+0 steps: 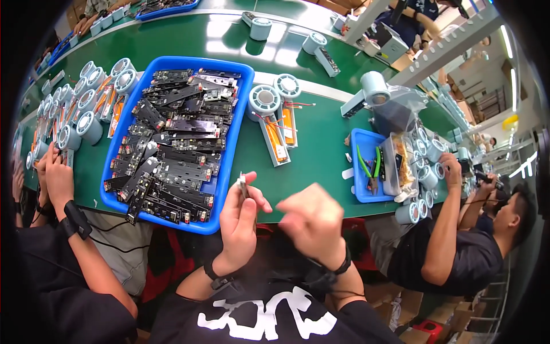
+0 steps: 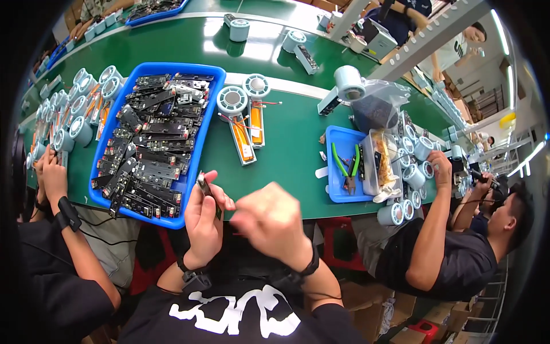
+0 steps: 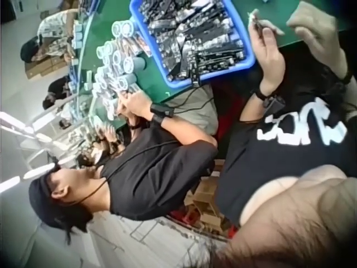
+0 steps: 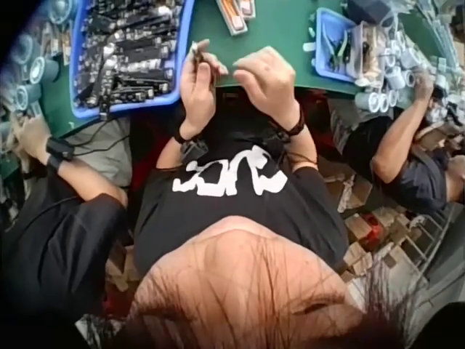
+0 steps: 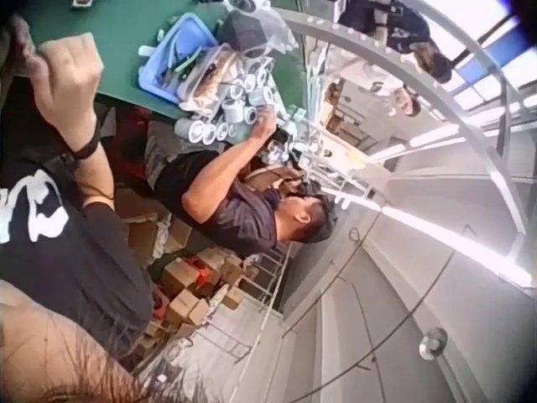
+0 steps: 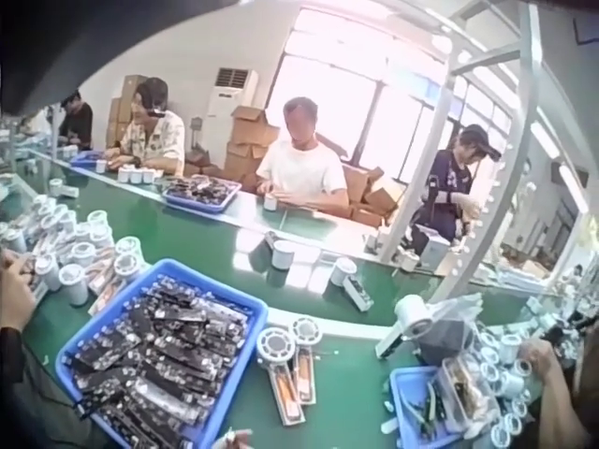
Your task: The person connects a circuit board to a battery and fan assembly by hand, fits the board into the plastic housing, and sets the unit aside. This process is repeated with another circuit board and fan housing.
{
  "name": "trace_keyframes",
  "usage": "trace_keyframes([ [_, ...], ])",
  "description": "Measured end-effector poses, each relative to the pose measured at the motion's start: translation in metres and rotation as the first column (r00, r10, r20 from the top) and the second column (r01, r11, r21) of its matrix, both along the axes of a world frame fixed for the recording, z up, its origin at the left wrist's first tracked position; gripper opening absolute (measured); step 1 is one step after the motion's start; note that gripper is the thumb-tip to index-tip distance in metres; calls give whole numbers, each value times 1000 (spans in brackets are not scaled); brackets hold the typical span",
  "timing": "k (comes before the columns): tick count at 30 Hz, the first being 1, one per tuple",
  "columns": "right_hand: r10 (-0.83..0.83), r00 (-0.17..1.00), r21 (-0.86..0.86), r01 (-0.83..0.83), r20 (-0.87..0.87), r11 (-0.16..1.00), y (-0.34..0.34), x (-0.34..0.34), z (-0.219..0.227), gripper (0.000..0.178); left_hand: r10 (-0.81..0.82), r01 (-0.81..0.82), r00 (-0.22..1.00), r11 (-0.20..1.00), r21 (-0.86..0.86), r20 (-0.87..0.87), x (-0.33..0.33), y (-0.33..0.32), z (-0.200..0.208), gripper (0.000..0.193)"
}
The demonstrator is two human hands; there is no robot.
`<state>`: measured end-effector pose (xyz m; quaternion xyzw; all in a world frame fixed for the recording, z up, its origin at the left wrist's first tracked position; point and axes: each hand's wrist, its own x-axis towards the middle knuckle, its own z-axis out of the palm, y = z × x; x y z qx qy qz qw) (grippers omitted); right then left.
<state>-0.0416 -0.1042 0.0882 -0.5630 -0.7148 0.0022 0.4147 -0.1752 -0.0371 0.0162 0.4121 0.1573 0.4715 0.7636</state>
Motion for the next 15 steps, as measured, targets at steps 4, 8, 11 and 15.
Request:
trace_keyframes([
  [4, -503, 860, -195, 509, 86, 838, 33, 20, -6, 23, 18, -20, 999, 998, 55, 35, 5, -4, -1, 46],
  [8, -559, 776, -334, 631, 292, 701, 58, 23, -17, 34, 16, -17, 1000, 994, 108, 10, 1, -7, -2, 46],
  [11, -615, 722, -267, 690, 317, 673, 59, 36, -27, 37, -32, 28, 999, 993, 115, 33, 0, -5, -5, 46],
  [15, -672, 692, -196, 720, 263, 666, 45, 67, -27, 36, -78, 76, 997, 986, 150, 8, 4, -4, -7, 45],
])
